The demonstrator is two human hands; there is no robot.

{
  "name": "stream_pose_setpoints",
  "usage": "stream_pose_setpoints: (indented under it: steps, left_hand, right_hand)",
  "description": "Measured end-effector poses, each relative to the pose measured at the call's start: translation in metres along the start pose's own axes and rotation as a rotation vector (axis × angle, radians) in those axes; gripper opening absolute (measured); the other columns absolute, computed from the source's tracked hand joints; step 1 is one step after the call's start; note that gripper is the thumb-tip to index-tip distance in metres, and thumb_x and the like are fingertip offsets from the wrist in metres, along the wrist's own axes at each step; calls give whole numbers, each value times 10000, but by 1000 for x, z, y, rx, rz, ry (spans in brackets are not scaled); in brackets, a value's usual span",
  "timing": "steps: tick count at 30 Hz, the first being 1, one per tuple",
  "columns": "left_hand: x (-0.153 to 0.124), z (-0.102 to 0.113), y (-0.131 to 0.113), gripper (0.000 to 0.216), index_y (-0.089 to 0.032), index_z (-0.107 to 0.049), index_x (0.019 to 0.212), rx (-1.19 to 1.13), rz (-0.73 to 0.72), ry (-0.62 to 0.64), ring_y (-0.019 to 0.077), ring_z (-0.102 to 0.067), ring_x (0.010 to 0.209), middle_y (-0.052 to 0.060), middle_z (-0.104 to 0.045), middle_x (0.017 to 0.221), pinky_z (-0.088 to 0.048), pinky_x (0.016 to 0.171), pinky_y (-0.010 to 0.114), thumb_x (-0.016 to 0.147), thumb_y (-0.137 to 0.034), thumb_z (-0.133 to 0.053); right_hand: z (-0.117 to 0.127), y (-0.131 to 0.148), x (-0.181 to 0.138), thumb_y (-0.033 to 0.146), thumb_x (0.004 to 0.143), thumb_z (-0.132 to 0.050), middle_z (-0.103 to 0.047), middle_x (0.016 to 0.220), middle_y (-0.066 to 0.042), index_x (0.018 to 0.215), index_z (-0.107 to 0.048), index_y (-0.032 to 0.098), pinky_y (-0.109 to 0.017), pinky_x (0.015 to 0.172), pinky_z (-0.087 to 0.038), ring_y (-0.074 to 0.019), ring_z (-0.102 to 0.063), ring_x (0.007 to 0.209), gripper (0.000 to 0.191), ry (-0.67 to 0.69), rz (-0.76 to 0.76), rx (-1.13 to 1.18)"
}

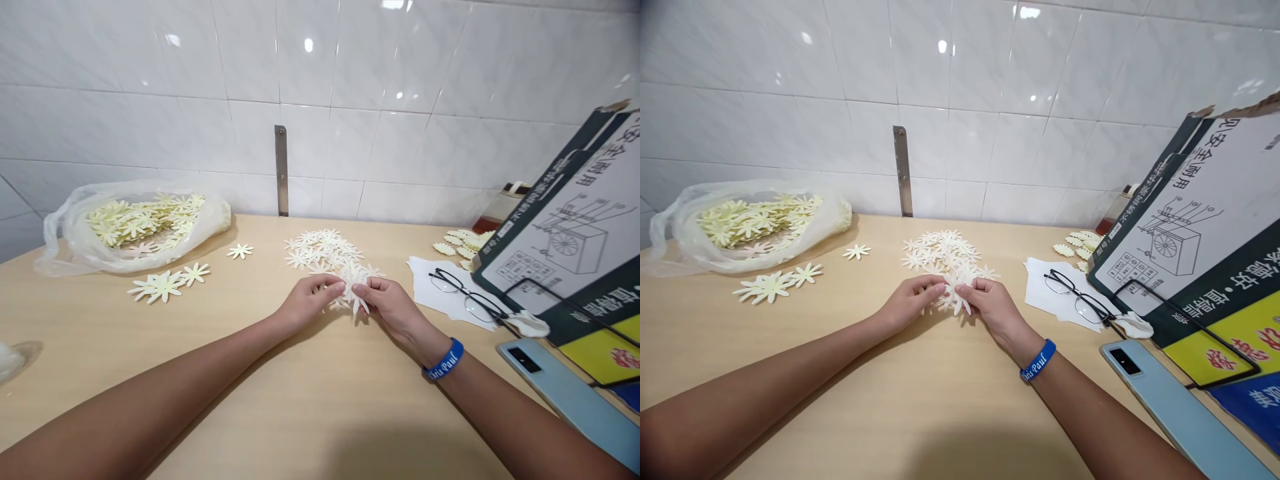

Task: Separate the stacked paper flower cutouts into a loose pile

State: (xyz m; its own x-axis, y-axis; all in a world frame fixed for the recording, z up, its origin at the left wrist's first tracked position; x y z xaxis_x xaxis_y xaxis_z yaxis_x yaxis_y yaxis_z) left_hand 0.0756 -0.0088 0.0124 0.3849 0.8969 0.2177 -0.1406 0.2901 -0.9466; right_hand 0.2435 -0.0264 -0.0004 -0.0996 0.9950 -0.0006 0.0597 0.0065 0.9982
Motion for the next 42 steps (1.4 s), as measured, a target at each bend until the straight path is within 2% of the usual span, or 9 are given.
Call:
stream_pose_setpoints:
  steps: [4,9,12,15,19,22,25,35,42]
  left_hand:
    - [-4,-9,-3,304,-161,-657,696,-41,38,111,103,-454,554,-15,-562,609,-337,544,227,759,-459,-662]
    - [0,2,-1,271,-152,-651,643,-100,87,-61,94,-432,544,-19,-548,586,-344,571,232,772,-390,-644]
    - [5,12,6,247,-155,-677,736,-127,144,-171,101,-469,564,-2,-602,649,-365,580,235,759,-400,-658]
    - [9,21,16,315,-203,-642,1033,-249,220,-313,108,-538,621,31,-687,887,-404,596,236,777,-386,-633]
    - [13,26,26,434,-234,-525,1165,-385,246,-414,121,-620,719,64,-688,1089,-455,662,253,742,-172,-604]
    - [13,21,29,517,-211,-530,1184,-382,195,-341,145,-640,738,68,-711,989,-475,712,288,690,-123,-655]
    - [10,11,27,336,-152,-634,1013,-364,163,-205,136,-600,628,33,-680,742,-464,659,282,699,-238,-715]
    - [0,-4,4,345,-147,-572,569,-175,143,-44,86,-437,504,-30,-502,516,-354,526,230,709,-432,-705]
    - [8,-4,23,282,-159,-658,913,-508,157,-82,150,-615,733,43,-682,810,-471,739,291,653,-230,-739]
  right_hand:
    - [-9,0,-3,536,659,-767,-435,437,56,524,-478,190,-225,406,-285,-83,-381,407,470,33,6,-71]
    - [-4,4,0,574,717,-695,-378,428,65,518,-471,190,-228,409,-235,-71,-313,396,487,43,27,-190]
    - [10,5,8,527,791,-624,-468,494,30,631,-581,183,-246,454,-333,-104,-404,446,381,-10,64,-291]
    - [31,6,15,385,807,-598,-669,912,-70,1044,-660,217,-316,644,-469,-190,-588,739,297,-241,172,-488]
    - [41,9,15,308,823,-545,-583,1266,-89,1356,-495,276,-384,794,-474,-238,-580,952,536,-400,293,-733]
    - [29,14,8,336,847,-523,-641,1133,-98,1215,-606,227,-370,753,-478,-226,-594,856,393,-370,341,-706]
    - [7,21,-2,364,865,-525,-680,943,-68,932,-673,201,-322,686,-462,-199,-592,777,230,-247,346,-601]
    - [-17,10,-8,437,814,-623,-510,498,31,624,-564,182,-233,447,-372,-102,-461,455,323,62,142,-250]
    - [3,6,3,500,762,-664,-599,558,-7,641,-588,177,-261,503,-459,-129,-552,501,353,-77,126,-168]
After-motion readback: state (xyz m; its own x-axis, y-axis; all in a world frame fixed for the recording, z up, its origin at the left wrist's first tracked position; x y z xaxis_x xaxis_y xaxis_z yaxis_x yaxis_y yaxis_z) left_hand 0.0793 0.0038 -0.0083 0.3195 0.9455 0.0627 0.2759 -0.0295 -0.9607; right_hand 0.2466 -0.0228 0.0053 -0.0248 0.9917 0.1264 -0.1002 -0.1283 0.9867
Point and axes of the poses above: each hand's wrist, its own x-axis towards the middle knuckle, its own z-axis out of the back of the hand, y = z × x, the point moved 4 cm from there along x, towards the middle knuckle
